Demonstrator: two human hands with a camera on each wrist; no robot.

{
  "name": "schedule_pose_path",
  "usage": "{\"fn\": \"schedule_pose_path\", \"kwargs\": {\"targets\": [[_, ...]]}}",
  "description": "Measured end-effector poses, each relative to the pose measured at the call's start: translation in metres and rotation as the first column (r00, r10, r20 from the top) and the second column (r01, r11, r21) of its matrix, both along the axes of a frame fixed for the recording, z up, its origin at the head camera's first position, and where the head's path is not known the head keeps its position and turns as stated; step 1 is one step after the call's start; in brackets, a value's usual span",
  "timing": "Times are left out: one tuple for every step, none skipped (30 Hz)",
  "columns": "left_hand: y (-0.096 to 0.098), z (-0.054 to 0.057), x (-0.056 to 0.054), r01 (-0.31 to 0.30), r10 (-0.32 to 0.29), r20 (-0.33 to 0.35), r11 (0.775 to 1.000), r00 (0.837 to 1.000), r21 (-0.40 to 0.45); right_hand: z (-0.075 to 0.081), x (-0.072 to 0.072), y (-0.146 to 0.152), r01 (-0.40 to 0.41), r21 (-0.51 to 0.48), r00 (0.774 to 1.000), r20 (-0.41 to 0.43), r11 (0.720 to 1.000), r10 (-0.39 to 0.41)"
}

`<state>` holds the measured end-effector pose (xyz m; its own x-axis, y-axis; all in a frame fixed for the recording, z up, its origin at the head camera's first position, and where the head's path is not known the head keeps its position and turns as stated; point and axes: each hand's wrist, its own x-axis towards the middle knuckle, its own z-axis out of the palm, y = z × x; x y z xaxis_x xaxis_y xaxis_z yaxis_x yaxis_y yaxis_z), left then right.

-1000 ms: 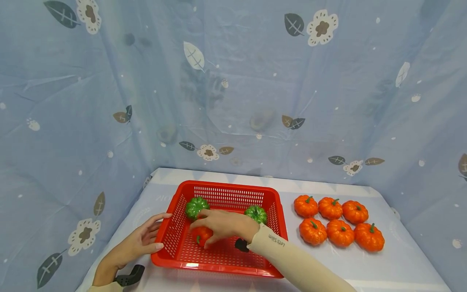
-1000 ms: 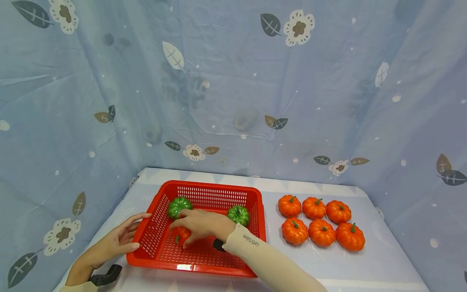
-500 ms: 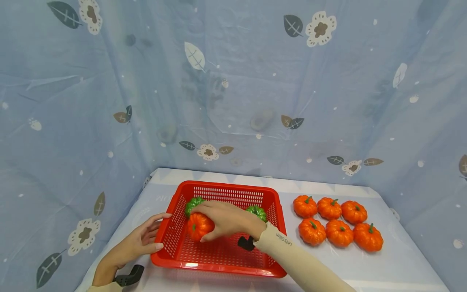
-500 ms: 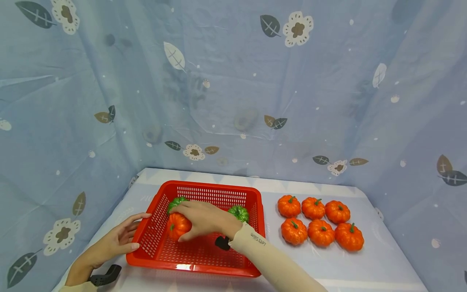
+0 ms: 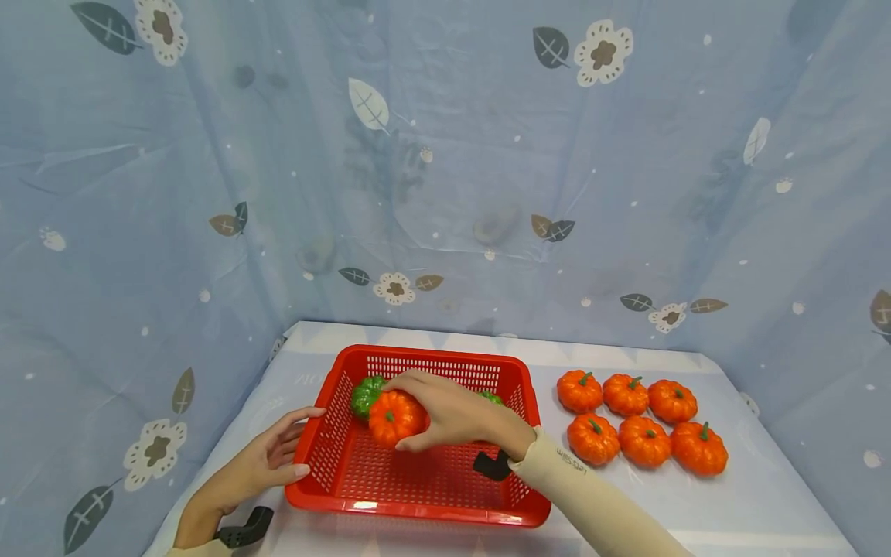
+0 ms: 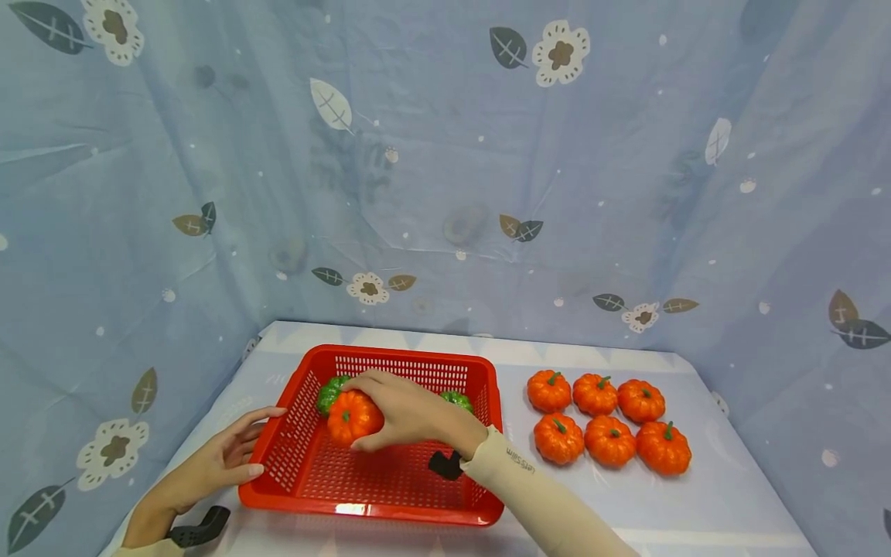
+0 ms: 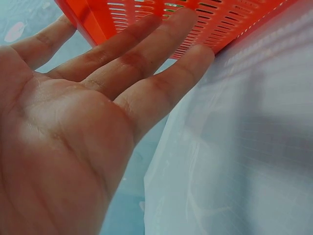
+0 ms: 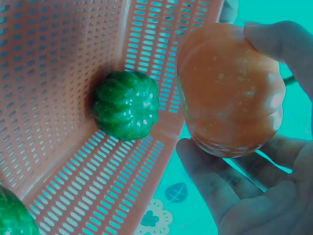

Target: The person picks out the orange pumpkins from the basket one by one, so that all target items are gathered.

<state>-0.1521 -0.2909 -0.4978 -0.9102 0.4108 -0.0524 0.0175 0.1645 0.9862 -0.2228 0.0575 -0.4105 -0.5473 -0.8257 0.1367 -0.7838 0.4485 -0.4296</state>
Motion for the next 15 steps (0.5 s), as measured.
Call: {"fn": "schedule_pose_path", "kwargs": {"targets": [[0.000, 0.000, 0.000, -0.001, 0.001, -0.001, 1.000, 1.000, 0.000, 0.001, 0.000, 0.003, 0.003, -0.008, 1.000, 0.005, 1.000, -0.003], [0.000, 0.000, 0.000, -0.002, 0.002, -0.001, 1.000, 1.000, 0.000, 0.001, 0.000, 0.005, 0.007, -0.017, 1.000, 0.010, 1.000, -0.007], [0.000, 0.000, 0.000, -0.003, 0.003, -0.002, 1.000, 1.000, -0.003, 0.001, 0.001, 0.008, 0.011, -0.026, 1.000, 0.017, 1.000, -0.010], [0.000, -0.001, 0.000, -0.004, 0.004, -0.002, 1.000, 1.000, -0.005, 0.002, 0.001, 0.011, 0.018, -0.034, 1.000, 0.024, 0.999, -0.017], [0.000, -0.001, 0.000, -0.005, 0.005, -0.002, 1.000, 1.000, -0.005, 0.003, 0.001, 0.014, 0.025, -0.043, 0.999, 0.029, 0.999, -0.024], [0.000, -0.001, 0.000, -0.005, 0.005, -0.004, 1.000, 1.000, -0.007, 0.003, 0.001, 0.016, 0.031, -0.051, 0.999, 0.035, 0.998, -0.029], [0.000, -0.001, 0.000, -0.006, 0.006, -0.004, 1.000, 1.000, -0.007, 0.004, 0.000, 0.019, 0.037, -0.062, 0.999, 0.041, 0.997, -0.034], [0.000, -0.001, 0.000, -0.006, 0.006, -0.006, 1.000, 1.000, -0.007, 0.004, 0.000, 0.022, 0.042, -0.072, 0.998, 0.050, 0.996, -0.039], [0.000, -0.001, 0.000, -0.006, 0.006, -0.007, 1.000, 1.000, -0.008, 0.005, 0.000, 0.025, 0.047, -0.081, 0.997, 0.057, 0.996, -0.043], [0.001, -0.001, 0.000, -0.005, 0.005, -0.009, 1.000, 1.000, -0.008, 0.006, 0.001, 0.028, 0.054, -0.089, 0.997, 0.064, 0.995, -0.048], [0.001, -0.001, 0.000, -0.005, 0.005, -0.009, 1.000, 1.000, -0.006, 0.006, 0.001, 0.031, 0.060, -0.095, 0.996, 0.070, 0.994, -0.053], [0.001, -0.001, 0.000, -0.004, 0.004, -0.009, 1.000, 1.000, -0.003, 0.007, 0.001, 0.033, 0.065, -0.101, 0.995, 0.075, 0.993, -0.058], [0.001, -0.001, -0.001, -0.003, 0.003, -0.008, 1.000, 1.000, 0.000, 0.007, 0.001, 0.036, 0.072, -0.107, 0.995, 0.079, 0.992, -0.064], [0.001, -0.001, -0.001, -0.002, 0.002, -0.007, 1.000, 1.000, 0.003, 0.008, 0.001, 0.038, 0.079, -0.112, 0.994, 0.082, 0.991, -0.070], [0.001, -0.001, -0.001, 0.001, 0.000, -0.009, 1.000, 1.000, 0.004, 0.008, 0.002, 0.041, 0.088, -0.115, 0.994, 0.082, 0.989, -0.078]]}}
